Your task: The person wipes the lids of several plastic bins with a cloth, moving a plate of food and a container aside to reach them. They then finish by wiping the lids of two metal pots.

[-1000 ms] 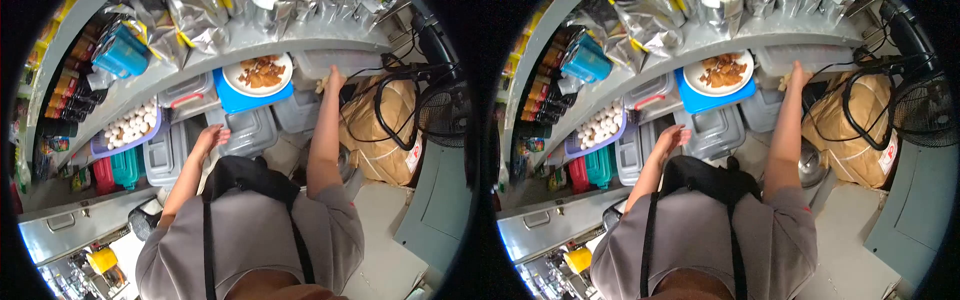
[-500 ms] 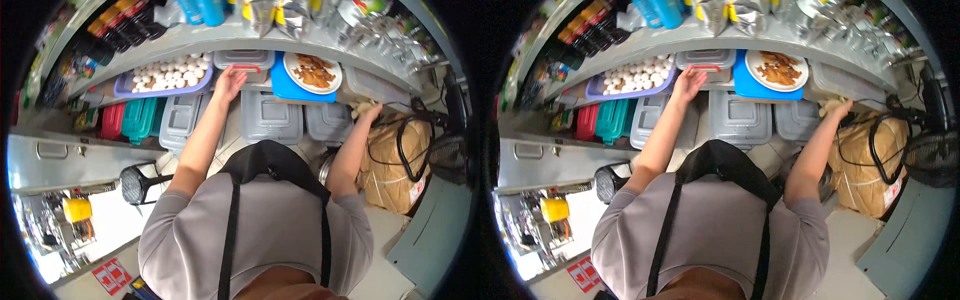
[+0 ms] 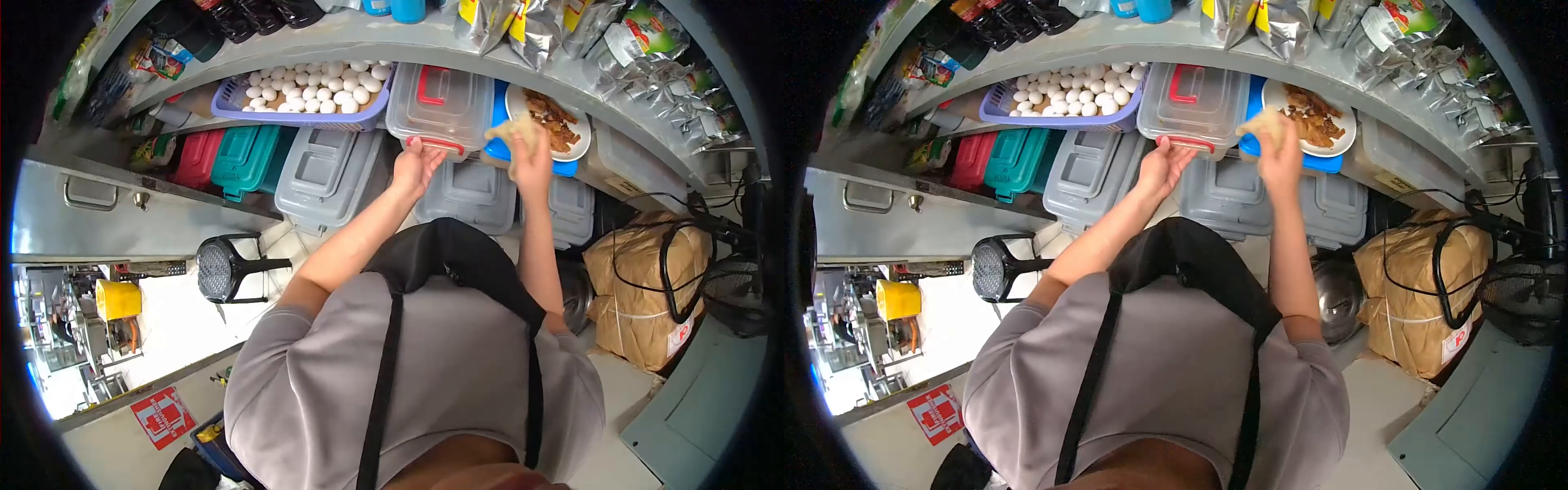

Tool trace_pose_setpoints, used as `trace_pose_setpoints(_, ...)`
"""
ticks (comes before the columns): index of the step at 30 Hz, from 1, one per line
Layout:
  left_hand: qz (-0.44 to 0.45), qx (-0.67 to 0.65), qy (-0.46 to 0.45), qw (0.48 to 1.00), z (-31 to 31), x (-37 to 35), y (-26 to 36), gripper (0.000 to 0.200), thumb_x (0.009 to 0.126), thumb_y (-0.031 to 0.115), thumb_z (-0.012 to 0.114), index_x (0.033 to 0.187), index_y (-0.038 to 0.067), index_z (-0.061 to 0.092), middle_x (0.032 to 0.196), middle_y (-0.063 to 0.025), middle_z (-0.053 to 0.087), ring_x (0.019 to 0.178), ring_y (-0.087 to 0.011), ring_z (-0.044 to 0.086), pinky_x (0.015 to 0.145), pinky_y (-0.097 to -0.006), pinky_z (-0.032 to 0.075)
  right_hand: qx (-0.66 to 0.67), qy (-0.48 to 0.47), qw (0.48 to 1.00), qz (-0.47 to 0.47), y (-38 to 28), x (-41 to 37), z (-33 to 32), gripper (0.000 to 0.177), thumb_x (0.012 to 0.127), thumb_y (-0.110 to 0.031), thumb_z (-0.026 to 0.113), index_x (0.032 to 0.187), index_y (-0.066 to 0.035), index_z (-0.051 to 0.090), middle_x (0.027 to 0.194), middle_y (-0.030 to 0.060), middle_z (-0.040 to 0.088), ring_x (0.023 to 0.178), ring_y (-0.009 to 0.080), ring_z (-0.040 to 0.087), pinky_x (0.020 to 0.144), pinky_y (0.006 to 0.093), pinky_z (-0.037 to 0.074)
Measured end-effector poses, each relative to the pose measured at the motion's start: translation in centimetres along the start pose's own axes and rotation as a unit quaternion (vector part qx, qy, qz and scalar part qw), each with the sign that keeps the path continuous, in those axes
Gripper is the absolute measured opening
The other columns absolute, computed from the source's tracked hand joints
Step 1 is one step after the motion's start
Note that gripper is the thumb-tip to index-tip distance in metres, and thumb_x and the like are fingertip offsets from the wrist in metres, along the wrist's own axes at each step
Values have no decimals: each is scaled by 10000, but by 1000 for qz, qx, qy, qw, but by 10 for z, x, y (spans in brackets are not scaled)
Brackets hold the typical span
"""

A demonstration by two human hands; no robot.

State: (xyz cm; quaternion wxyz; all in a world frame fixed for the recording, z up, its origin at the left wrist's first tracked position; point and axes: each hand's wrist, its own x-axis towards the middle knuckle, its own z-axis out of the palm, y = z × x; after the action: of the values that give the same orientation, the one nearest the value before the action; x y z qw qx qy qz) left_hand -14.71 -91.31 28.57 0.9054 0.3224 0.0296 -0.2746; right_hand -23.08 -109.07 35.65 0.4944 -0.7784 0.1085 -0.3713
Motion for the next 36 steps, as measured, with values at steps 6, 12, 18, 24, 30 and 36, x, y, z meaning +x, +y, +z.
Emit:
trace_pose_setpoints(6,-37,-22,39,998,-6,-16,-11,469,897,341,229,1075,-72,361,1075,-202,463,998,-274,485,864,-346,419,-315,-142,916,-205,24,-34,89,180,670,-114,501,809,-1,521,835,132,481,837,284,445,743,397,349)
trace_pose_setpoints(12,-28,0,83,996,-24,-22,-17,393,889,350,319,1034,7,447,944,-84,547,814,-175,549,683,-296,470,-284,-149,935,-154,-13,-38,144,174,612,-64,555,769,-7,505,844,141,479,855,304,442,761,399,351)
trace_pose_setpoints(18,-19,-7,76,997,-39,-28,-29,228,864,153,394,1044,20,435,959,-95,536,842,-199,548,708,-332,475,-53,-207,973,-85,-1,-37,193,315,599,65,542,897,-32,509,885,129,542,882,260,507,779,348,385)
trace_pose_setpoints(24,25,-61,31,997,-20,-36,-19,331,893,258,326,1091,-2,377,1025,-140,490,936,-232,511,814,-346,443,317,-223,911,143,-24,-4,169,304,718,39,522,1013,-27,484,957,73,549,903,155,515,765,254,404)
trace_pose_setpoints(30,-30,-72,25,997,-22,-48,-23,429,884,368,255,1118,18,333,1005,-138,483,955,-241,486,886,-359,393,-153,-191,940,-236,18,32,187,247,712,-59,495,956,-27,496,982,134,487,942,281,443,793,379,357)
trace_pose_setpoints(36,3,-94,19,995,-27,-48,-36,340,905,292,274,1095,27,368,1026,-102,492,952,-204,500,857,-336,415,-285,-309,858,-295,-1,-29,174,168,651,-48,502,818,-35,509,876,121,495,894,288,449,744,373,365)
